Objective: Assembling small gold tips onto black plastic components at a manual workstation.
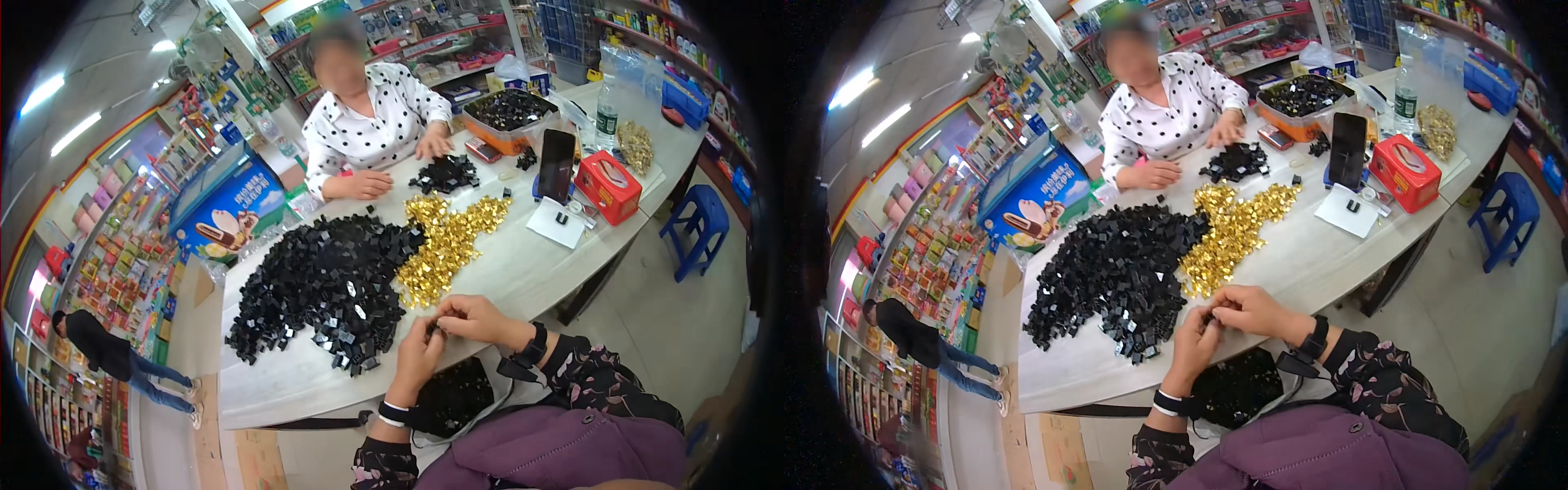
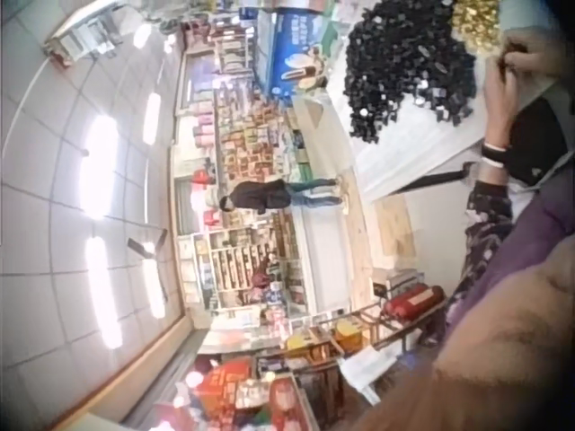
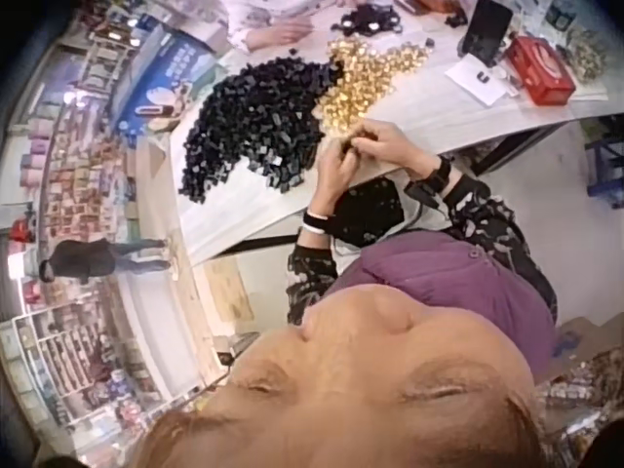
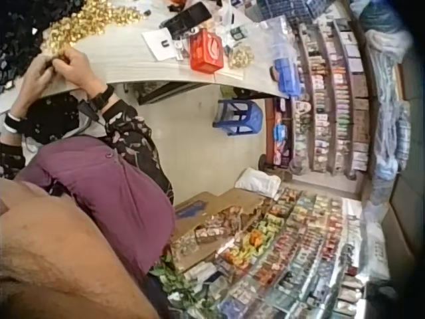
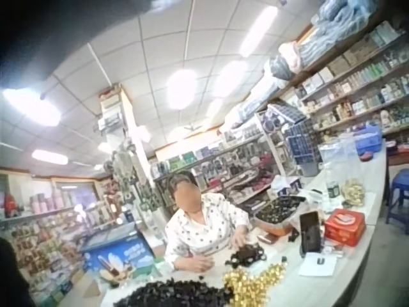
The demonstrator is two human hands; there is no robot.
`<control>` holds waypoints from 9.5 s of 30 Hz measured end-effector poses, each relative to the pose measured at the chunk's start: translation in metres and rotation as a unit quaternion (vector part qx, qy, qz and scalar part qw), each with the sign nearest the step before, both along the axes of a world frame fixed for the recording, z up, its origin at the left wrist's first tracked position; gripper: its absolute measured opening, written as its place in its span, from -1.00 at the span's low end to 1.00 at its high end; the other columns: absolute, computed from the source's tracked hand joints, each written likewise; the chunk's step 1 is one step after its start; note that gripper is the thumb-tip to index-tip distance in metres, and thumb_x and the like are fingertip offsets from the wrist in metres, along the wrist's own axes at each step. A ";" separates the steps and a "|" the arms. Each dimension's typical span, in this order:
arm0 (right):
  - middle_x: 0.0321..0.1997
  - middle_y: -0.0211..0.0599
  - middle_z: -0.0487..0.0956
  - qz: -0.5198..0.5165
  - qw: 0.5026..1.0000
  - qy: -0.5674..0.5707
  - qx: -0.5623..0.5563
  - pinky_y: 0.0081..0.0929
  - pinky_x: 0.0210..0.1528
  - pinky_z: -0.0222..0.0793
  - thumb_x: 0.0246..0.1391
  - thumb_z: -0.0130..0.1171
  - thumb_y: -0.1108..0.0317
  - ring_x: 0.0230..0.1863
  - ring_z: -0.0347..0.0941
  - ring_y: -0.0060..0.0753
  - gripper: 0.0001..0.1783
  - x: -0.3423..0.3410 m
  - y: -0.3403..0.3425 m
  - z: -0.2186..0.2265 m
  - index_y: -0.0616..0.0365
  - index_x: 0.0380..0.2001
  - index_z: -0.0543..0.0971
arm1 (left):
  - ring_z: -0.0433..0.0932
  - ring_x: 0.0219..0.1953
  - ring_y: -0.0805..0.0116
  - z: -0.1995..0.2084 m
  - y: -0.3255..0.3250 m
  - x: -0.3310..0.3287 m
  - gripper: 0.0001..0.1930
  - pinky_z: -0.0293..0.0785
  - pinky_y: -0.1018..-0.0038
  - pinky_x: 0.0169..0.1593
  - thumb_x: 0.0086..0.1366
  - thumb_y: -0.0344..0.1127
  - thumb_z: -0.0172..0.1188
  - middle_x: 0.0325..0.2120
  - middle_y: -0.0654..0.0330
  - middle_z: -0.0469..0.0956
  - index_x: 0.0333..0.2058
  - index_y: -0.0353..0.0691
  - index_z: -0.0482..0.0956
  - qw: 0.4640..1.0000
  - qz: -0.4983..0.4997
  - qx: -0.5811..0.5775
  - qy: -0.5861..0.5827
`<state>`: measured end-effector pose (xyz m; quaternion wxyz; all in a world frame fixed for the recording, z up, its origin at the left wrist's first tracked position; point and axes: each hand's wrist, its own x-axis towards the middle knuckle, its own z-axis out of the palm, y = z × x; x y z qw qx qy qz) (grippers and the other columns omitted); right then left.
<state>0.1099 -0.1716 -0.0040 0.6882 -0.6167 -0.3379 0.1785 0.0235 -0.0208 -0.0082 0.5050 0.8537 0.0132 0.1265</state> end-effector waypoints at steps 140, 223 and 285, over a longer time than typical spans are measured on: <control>-0.45 -0.24 0.47 -0.107 0.888 -0.393 -0.213 -0.42 -0.37 0.36 -0.06 0.18 0.35 -0.45 0.44 -0.26 -0.84 0.025 0.021 0.001 0.11 -0.35 0.54 | 0.52 -0.33 -0.02 0.046 0.042 0.051 -0.86 0.48 0.26 -0.23 0.18 -0.34 0.04 -0.39 -0.04 0.44 -0.36 -0.29 0.47 0.936 0.089 0.340 -0.024; -0.47 -0.58 0.46 0.143 0.955 0.187 -0.179 -0.80 -0.46 0.27 0.12 0.16 0.28 -0.47 0.35 -0.80 -0.86 0.005 0.019 0.029 0.10 -0.37 0.48 | 0.54 -0.43 0.23 -0.002 0.011 -0.023 -0.80 0.44 0.41 -0.36 0.23 -0.50 0.02 -0.41 0.09 0.52 -0.15 -0.31 0.46 0.985 0.027 -0.078 -0.153; -0.49 -0.54 0.50 0.142 0.957 0.132 -0.214 -0.79 -0.47 0.30 0.13 0.15 0.22 -0.49 0.38 -0.78 -0.80 0.005 0.016 0.026 0.11 -0.40 0.51 | 0.55 -0.48 0.46 -0.006 0.012 -0.027 -0.77 0.45 0.56 -0.40 0.24 -0.49 0.04 -0.40 0.17 0.55 -0.12 -0.31 0.47 0.983 0.019 0.004 -0.183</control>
